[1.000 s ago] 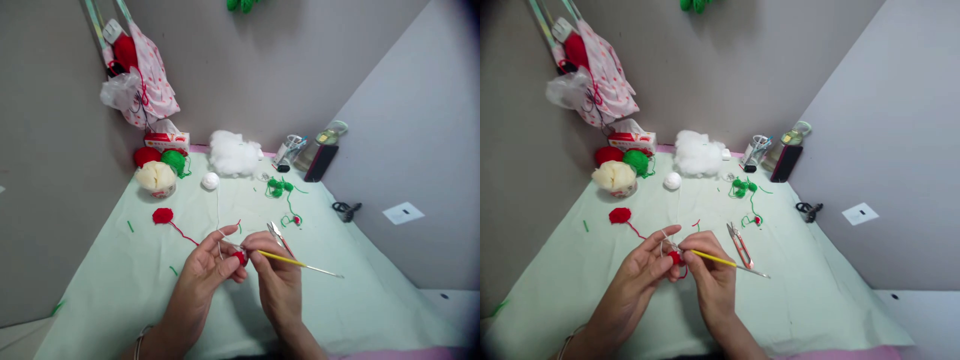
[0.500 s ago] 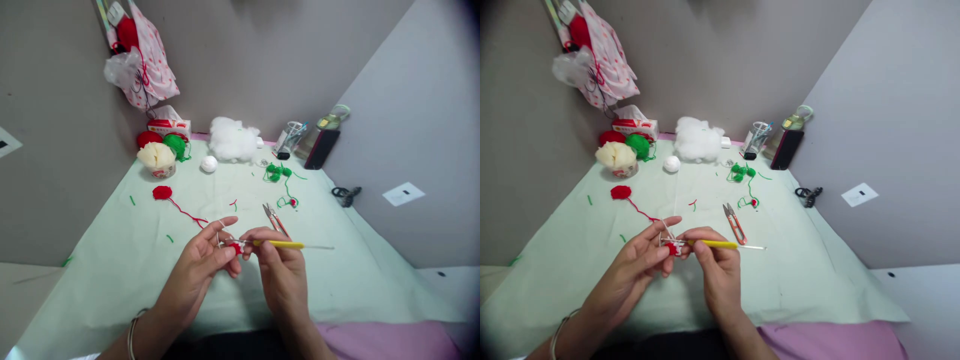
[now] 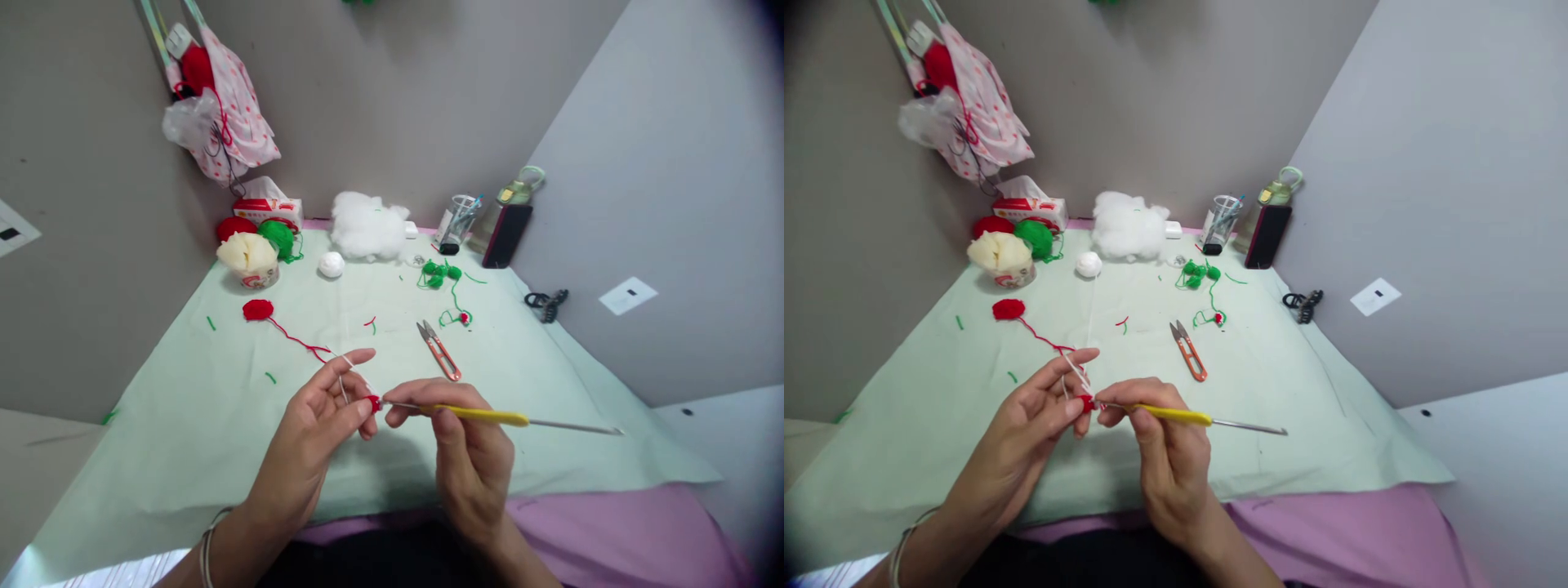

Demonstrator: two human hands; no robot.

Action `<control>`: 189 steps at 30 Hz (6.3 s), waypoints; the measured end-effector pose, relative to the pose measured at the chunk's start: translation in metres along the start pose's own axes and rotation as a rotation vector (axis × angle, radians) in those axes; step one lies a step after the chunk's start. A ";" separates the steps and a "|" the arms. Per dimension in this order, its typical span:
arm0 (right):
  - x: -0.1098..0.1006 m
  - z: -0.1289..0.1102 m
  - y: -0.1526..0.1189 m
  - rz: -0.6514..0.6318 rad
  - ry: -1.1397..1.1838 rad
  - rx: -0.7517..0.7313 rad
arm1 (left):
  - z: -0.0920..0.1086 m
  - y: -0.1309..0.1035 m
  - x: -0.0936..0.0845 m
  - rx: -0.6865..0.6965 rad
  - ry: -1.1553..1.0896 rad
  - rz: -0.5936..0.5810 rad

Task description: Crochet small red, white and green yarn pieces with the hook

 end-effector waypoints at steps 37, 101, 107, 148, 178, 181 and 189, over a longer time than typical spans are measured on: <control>-0.008 0.021 -0.008 0.082 -0.168 -0.100 | -0.016 0.011 0.008 -0.269 -0.289 -0.096; -0.008 0.021 -0.012 0.132 -0.049 -0.036 | -0.017 0.010 0.002 -0.280 -0.232 -0.128; -0.004 0.029 -0.008 0.082 0.112 0.132 | -0.019 0.009 0.005 -0.171 -0.092 -0.105; -0.011 0.019 -0.016 0.099 -0.204 -0.148 | -0.018 0.016 0.004 -0.291 -0.235 -0.120; -0.003 0.020 0.013 -0.268 -0.078 0.187 | -0.024 0.027 -0.007 0.157 0.136 0.147; 0.000 0.023 0.017 -0.208 0.016 0.288 | -0.024 0.026 -0.002 0.214 0.186 0.161; -0.005 0.033 0.011 -0.228 0.125 0.514 | -0.019 0.030 -0.006 0.072 0.013 0.102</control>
Point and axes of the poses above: each hand's wrist, its own y-axis towards the middle knuckle, its own x-axis out of the palm, z = x × y, the point moved 2 cm from there along y, towards the middle knuckle, and after that the axes turned 14 degrees about -x, right-handed, at the moved point
